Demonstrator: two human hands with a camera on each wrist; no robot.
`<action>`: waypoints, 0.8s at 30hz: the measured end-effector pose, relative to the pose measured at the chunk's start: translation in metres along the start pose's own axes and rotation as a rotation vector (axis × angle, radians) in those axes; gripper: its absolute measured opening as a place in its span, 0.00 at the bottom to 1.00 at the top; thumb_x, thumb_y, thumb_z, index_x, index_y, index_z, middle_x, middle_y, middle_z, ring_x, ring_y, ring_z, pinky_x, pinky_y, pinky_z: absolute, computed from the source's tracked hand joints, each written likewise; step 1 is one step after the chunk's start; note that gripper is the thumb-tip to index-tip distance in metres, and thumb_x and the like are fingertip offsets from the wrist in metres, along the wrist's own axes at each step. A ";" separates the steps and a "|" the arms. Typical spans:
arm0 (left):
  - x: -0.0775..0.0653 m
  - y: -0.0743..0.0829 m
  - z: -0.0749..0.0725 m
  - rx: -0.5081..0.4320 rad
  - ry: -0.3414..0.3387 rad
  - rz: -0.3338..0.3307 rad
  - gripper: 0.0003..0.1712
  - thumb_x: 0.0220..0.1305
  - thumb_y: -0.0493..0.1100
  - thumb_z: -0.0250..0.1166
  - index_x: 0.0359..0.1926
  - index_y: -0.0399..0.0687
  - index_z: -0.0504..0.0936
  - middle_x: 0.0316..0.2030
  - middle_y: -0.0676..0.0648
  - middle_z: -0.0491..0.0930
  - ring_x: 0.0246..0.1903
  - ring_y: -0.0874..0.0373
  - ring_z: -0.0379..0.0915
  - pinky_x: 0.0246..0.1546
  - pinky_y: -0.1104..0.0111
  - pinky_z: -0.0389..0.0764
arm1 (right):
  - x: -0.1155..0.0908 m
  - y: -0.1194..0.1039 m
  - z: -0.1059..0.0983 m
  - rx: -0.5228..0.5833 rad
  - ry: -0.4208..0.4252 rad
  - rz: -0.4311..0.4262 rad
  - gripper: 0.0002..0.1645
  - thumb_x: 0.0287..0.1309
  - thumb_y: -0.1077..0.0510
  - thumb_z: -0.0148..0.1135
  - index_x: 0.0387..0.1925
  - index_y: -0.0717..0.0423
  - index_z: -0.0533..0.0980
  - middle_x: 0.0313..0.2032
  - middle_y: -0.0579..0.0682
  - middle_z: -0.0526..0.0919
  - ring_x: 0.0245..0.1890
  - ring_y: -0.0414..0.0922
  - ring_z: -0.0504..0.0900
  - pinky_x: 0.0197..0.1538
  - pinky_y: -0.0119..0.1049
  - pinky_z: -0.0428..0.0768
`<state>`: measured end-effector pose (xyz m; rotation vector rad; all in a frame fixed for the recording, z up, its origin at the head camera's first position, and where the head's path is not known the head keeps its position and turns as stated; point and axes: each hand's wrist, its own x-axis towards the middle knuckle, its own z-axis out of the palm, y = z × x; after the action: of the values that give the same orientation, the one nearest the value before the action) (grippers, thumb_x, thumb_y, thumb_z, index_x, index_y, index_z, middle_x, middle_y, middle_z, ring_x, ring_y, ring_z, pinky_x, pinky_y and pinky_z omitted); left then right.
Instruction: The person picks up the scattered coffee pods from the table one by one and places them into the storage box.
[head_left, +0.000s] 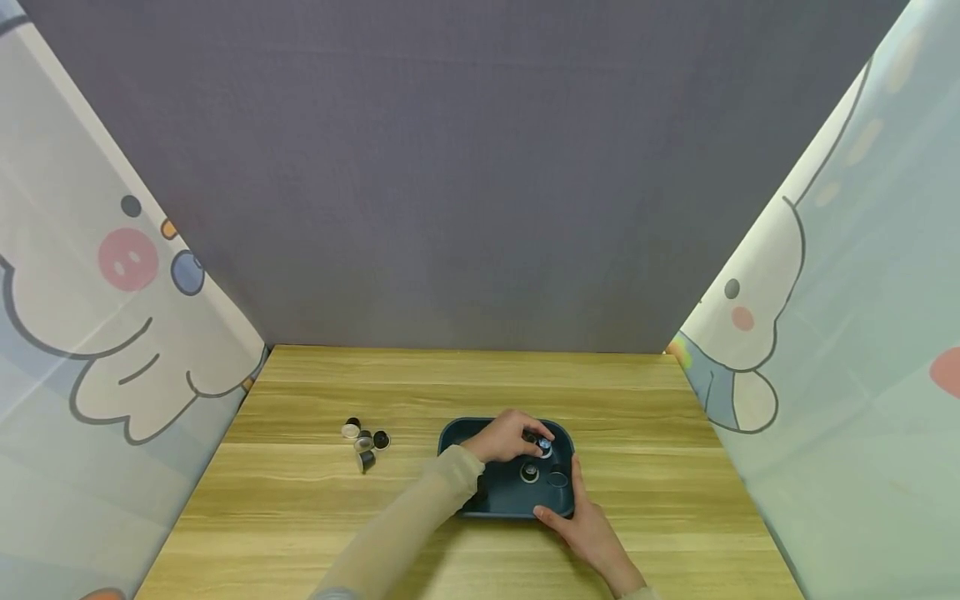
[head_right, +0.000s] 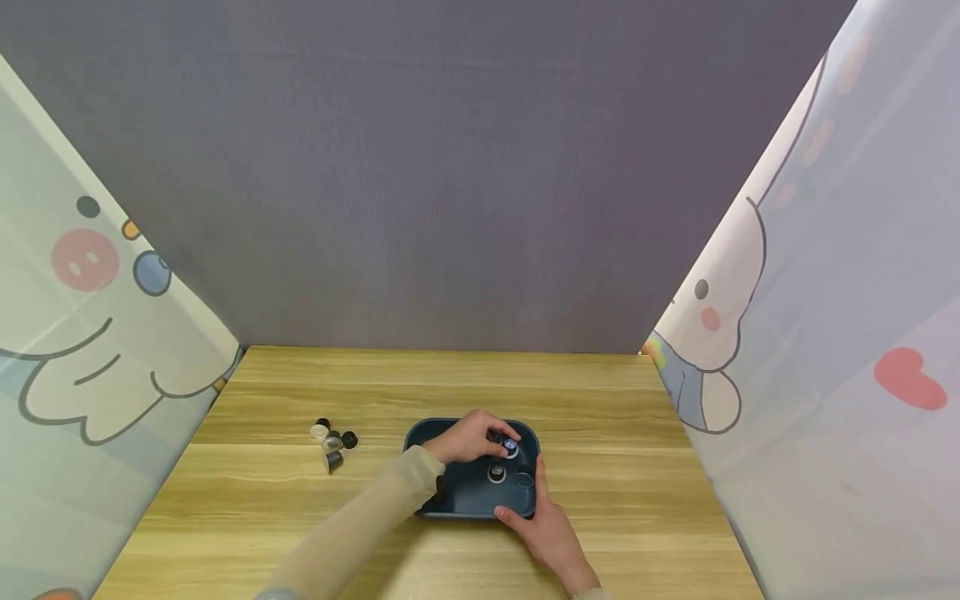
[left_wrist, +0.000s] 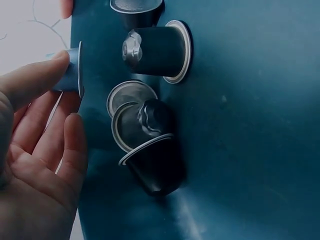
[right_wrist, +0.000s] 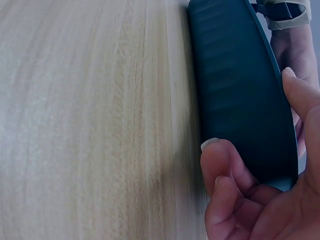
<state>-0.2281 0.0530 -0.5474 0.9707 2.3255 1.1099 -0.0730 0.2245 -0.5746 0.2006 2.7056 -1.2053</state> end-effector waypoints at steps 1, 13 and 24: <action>0.000 -0.001 0.001 0.002 0.002 0.000 0.15 0.60 0.40 0.73 0.48 0.57 0.89 0.48 0.60 0.83 0.42 0.70 0.75 0.38 0.75 0.77 | 0.000 0.000 0.000 0.006 -0.006 0.004 0.69 0.57 0.34 0.68 0.79 0.57 0.34 0.45 0.72 0.81 0.38 0.55 0.83 0.44 0.54 0.80; 0.009 -0.009 0.010 0.012 0.002 -0.009 0.15 0.60 0.41 0.74 0.48 0.60 0.88 0.47 0.62 0.83 0.44 0.70 0.76 0.39 0.75 0.78 | 0.001 -0.002 0.000 0.083 -0.068 0.013 0.68 0.62 0.36 0.65 0.78 0.54 0.28 0.16 0.47 0.76 0.15 0.43 0.75 0.26 0.36 0.71; 0.010 -0.010 0.013 -0.033 -0.008 -0.015 0.15 0.60 0.37 0.73 0.48 0.56 0.88 0.42 0.61 0.84 0.41 0.70 0.77 0.39 0.75 0.79 | 0.001 -0.002 0.000 0.034 -0.049 0.017 0.69 0.60 0.34 0.65 0.79 0.56 0.30 0.21 0.49 0.76 0.25 0.46 0.78 0.39 0.46 0.76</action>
<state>-0.2318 0.0628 -0.5637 0.9424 2.2967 1.1327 -0.0740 0.2237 -0.5734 0.1957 2.6373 -1.2362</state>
